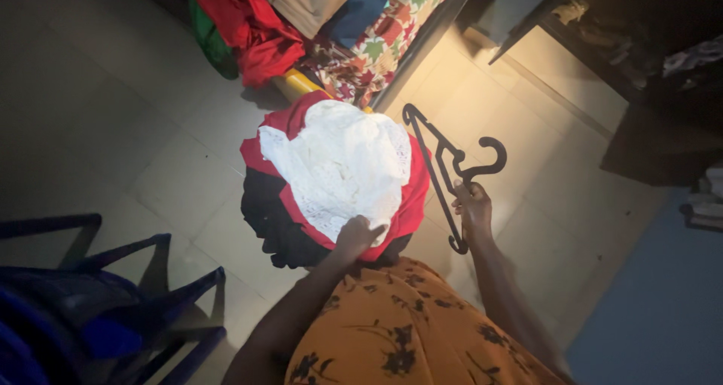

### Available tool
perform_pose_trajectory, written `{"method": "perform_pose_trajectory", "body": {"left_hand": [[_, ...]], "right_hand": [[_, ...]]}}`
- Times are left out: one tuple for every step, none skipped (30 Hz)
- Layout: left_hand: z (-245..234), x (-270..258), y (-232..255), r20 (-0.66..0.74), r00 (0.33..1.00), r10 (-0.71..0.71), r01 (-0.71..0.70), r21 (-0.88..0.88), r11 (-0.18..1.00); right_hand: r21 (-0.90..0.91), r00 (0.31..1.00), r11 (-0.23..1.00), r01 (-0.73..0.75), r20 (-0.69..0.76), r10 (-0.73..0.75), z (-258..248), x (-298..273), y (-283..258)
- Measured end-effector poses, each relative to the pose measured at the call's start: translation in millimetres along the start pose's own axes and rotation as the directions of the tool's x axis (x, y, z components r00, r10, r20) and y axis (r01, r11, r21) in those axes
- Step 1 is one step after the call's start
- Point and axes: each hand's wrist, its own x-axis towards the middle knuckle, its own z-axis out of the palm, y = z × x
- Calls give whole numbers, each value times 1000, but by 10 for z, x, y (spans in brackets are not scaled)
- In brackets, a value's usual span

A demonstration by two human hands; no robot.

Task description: The person picks up a white cardigan from a pile of clothes, places it on a hanger, and buttons it up. The person then lifts the hanger with the cardigan and moves it towards a wardrobe.

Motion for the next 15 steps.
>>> {"method": "perform_pose_trajectory", "body": {"left_hand": [[23,68,23,-29,997,-77,75,-45,996],[28,131,47,-53,986,-155,150,-93,984],[33,158,87,-73,970,-234,222,-142,965],[35,167,146,-127,962,-240,228,-99,969],[11,176,214,-181,953,-243,236,-56,970],[-30,162,290,-235,941,-242,246,-14,969],[-78,134,382,-258,946,-198,211,25,977],[-134,101,482,-283,947,-154,179,64,982],[-187,63,585,-306,946,-110,148,104,984],[-228,16,677,-336,942,6,42,134,990],[-255,-24,759,-361,924,122,-64,168,984],[-277,-39,827,-379,895,237,-169,205,964],[-289,-11,876,-247,963,108,-72,149,986],[-275,21,900,-102,994,-25,36,109,993],[-243,54,895,49,987,-155,151,88,985]], "right_hand": [[-4,1000,1000,-6,2,6,-55,-25,9],[-8,1000,1000,-13,5,13,-109,-45,17],[-10,1000,1000,-6,1,6,-159,-63,29],[-14,1000,1000,3,-3,-3,-209,-78,44],[-19,1000,1000,11,-6,-11,-266,-104,68],[-14,1000,1000,12,-4,-12,-309,-129,95],[-9,1000,1000,13,-3,-13,-332,-123,114],[-3,1000,1000,14,2,-14,-354,-107,129],[10,1000,1000,10,7,-10,-383,-102,149],[23,1000,1000,6,12,-7,-405,-104,171],[36,1000,999,2,16,-3,-422,-103,190],[42,1000,999,-3,18,2,-431,-97,198],[48,1000,999,-9,20,8,-429,-82,202],[53,1000,998,-17,22,16,-430,-75,213],[44,1000,999,-18,24,17,-430,-69,226]]}}
